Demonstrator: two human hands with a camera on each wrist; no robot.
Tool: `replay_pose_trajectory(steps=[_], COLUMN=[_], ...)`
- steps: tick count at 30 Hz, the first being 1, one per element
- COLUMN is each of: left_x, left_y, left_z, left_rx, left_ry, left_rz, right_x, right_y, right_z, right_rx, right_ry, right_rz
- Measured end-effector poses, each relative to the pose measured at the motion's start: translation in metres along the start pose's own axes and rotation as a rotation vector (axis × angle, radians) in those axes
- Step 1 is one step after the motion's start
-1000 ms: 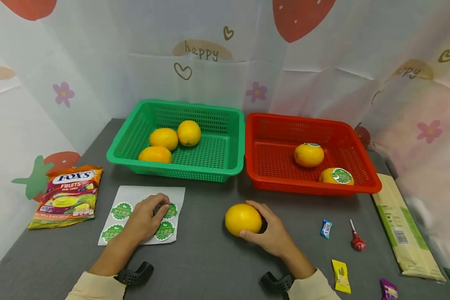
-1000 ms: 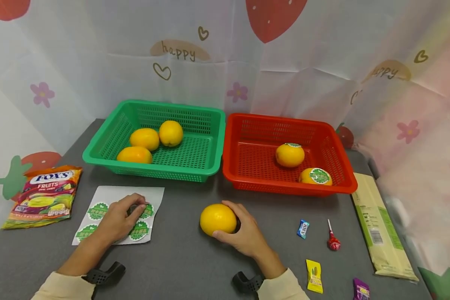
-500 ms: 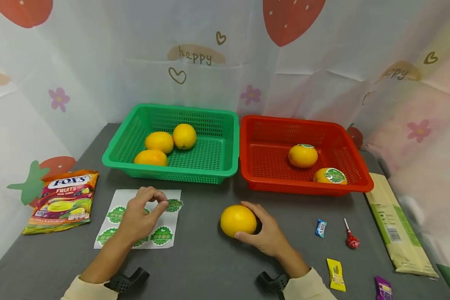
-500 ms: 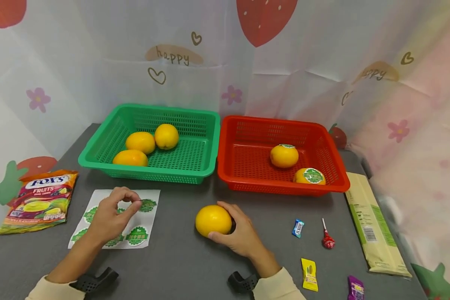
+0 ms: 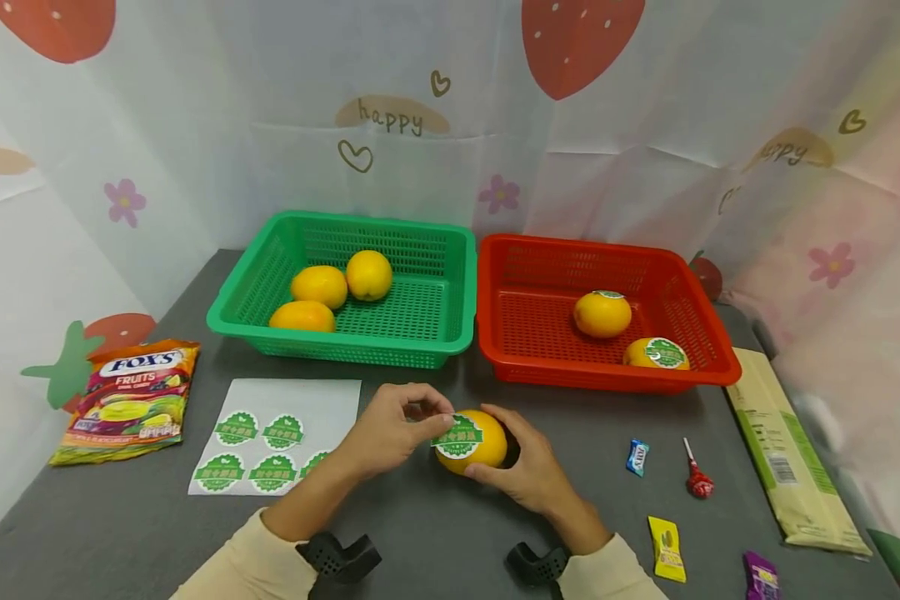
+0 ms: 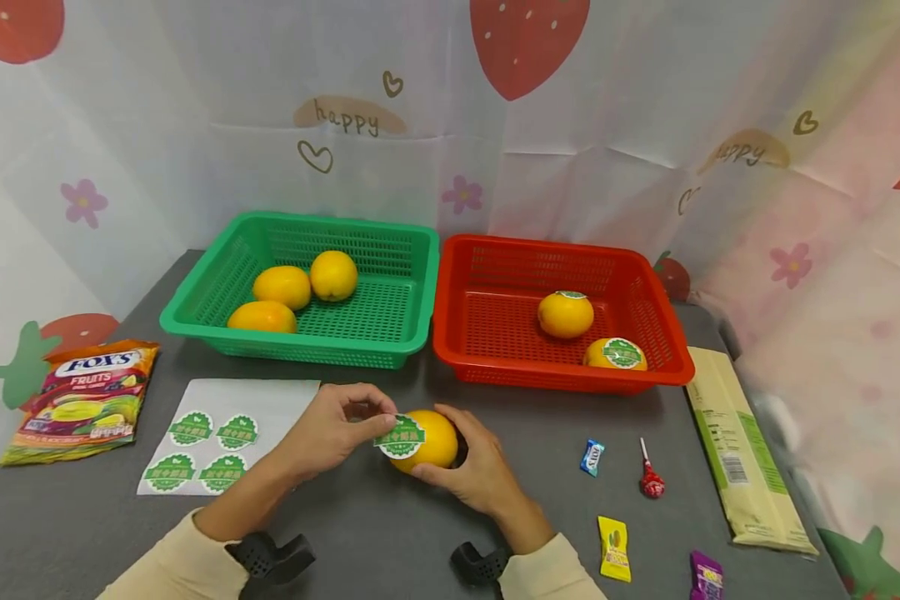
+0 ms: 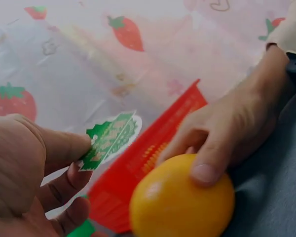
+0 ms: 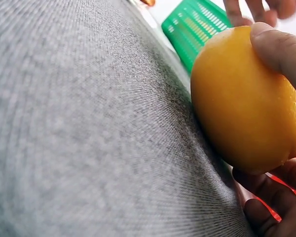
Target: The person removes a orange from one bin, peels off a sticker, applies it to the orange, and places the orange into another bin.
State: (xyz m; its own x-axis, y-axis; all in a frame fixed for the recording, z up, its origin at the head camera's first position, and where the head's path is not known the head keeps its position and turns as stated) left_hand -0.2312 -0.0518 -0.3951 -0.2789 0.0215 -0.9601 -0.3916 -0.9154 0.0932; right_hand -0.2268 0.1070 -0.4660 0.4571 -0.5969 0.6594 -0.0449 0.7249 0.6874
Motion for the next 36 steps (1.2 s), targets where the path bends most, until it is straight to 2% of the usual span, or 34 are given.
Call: replay_pose_trajectory(steps=[3,6,15,18,24,27,31,33,36], left_x=[0.007,0.012,0.021,0.020,0.013,0.011,0.016,0.024,0.037], left_y=[-0.011,-0.016,-0.016,-0.016,-0.020,-0.024,-0.032,-0.033,-0.031], left_z=[0.007,0.012,0.017,0.015,0.007,0.001,-0.007,-0.008,-0.008], left_rx=[0.014,0.014,-0.039,-0.079,-0.159,-0.157,-0.075,-0.043,-0.031], left_ry=[-0.001,-0.006,-0.027,-0.059,-0.172,-0.258,-0.351,-0.349,-0.316], left_rz=[0.009,0.038,0.181,0.249,0.434,0.417,0.349,0.304,0.227], right_x=[0.001,0.001,0.001,0.001,0.000,0.000,-0.001,-0.002,0.002], right_y=[-0.001,-0.002,-0.004,-0.005,-0.004,-0.003,-0.001,-0.001,0.001], right_z=[0.000,-0.001,0.002,0.003,0.002,0.001,0.000,0.000,0.001], right_rx=[0.000,-0.001,0.027,0.033,0.030,0.027,0.024,0.027,0.016], right_ry=[0.007,0.003,-0.011,-0.010,-0.011,-0.009,-0.007,-0.006,0.032], right_rz=[0.002,-0.006,-0.019,-0.015,-0.017,-0.017,-0.008,-0.012,0.015])
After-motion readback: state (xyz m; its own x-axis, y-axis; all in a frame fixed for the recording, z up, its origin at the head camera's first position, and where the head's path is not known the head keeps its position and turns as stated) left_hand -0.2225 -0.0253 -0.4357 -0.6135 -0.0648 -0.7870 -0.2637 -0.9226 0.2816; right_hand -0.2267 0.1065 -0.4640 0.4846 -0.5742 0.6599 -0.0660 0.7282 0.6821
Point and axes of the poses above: each hand's wrist, its own z-axis towards the middle knuckle, its own y-axis out of the back of the hand, x = y × z, the point moved 10 cm from there along z, towards the middle knuckle, and after that the axes turned 15 degrees about -z, right-handed, at the moved point
